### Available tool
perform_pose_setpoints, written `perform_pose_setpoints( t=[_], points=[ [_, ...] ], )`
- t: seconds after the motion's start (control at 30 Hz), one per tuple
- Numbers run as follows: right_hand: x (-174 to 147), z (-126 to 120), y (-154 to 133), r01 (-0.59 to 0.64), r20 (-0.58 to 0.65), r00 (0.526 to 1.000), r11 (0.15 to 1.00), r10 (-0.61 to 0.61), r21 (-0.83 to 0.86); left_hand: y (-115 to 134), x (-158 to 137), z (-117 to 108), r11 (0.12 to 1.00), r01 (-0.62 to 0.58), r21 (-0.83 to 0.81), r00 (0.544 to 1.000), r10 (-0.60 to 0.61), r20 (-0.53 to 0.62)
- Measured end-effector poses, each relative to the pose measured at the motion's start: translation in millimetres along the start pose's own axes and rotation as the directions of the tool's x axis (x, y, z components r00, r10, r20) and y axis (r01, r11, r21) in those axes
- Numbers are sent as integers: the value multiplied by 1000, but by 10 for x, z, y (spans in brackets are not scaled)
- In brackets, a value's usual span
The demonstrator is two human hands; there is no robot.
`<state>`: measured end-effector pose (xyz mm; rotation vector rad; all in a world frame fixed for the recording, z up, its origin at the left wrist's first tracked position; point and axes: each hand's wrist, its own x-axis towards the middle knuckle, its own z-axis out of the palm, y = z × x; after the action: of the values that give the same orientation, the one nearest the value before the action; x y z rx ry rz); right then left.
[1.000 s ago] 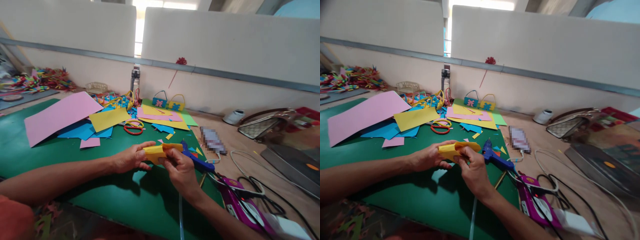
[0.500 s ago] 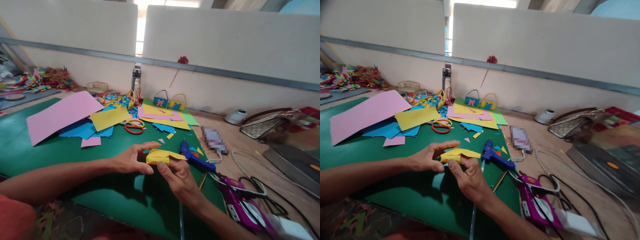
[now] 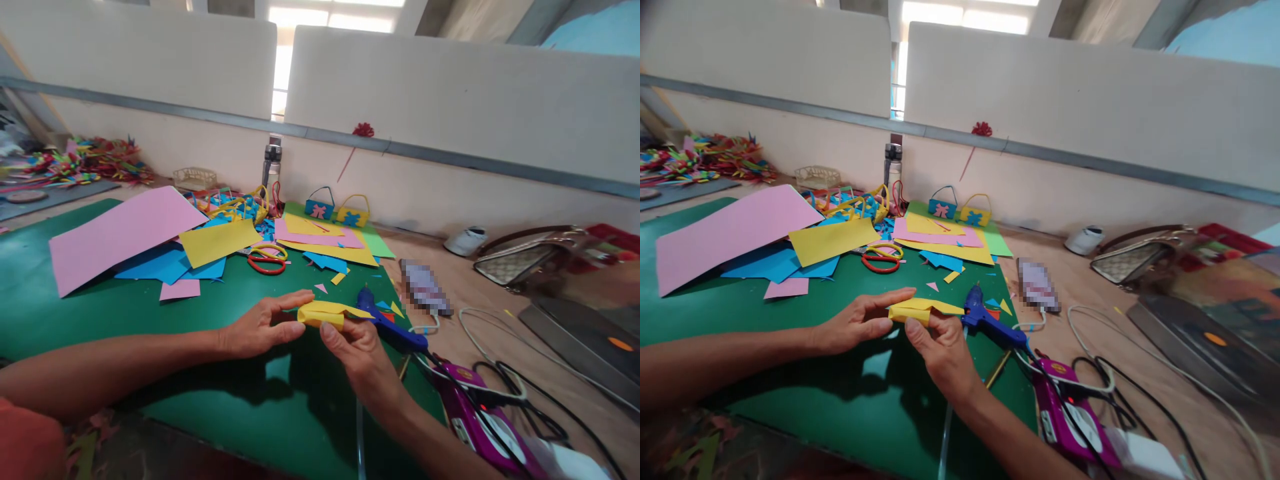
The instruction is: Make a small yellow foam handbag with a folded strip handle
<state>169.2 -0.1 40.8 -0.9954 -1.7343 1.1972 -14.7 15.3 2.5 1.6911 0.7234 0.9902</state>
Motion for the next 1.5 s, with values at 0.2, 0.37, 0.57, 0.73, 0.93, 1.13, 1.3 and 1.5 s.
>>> perform_pose_setpoints(
  t=[0.2,0.37,0.57,0.73,0.93,1.13,1.3,1.5],
  points=[
    [32,8,77,-79,58,996,986,71,148,56,-45,26,973,-127,192,992,126,18],
    [33,44,100,-130,100,989,957,107,260,77,-66,59,962,-148,231,989,136,64],
    [10,74,120,-173,151,980,940,133,295,62,-61,98,973,-117,197,989,96,114],
    [-4,119,196,-174,144,981,916,129,362,-31,-32,157,975,-144,170,988,131,83],
    [-23,135,203,-205,131,977,924,171,323,-94,-6,180,964,-171,203,985,166,43],
    [-43,153,116,-185,136,980,923,146,338,-134,20,196,958,-217,187,976,214,36],
    [-62,168,111,-211,187,970,923,157,322,-168,36,196,946,-250,207,968,247,42],
    [-51,202,49,-195,197,969,948,146,253,-205,54,202,958,-208,197,977,214,-12]
  ],
)
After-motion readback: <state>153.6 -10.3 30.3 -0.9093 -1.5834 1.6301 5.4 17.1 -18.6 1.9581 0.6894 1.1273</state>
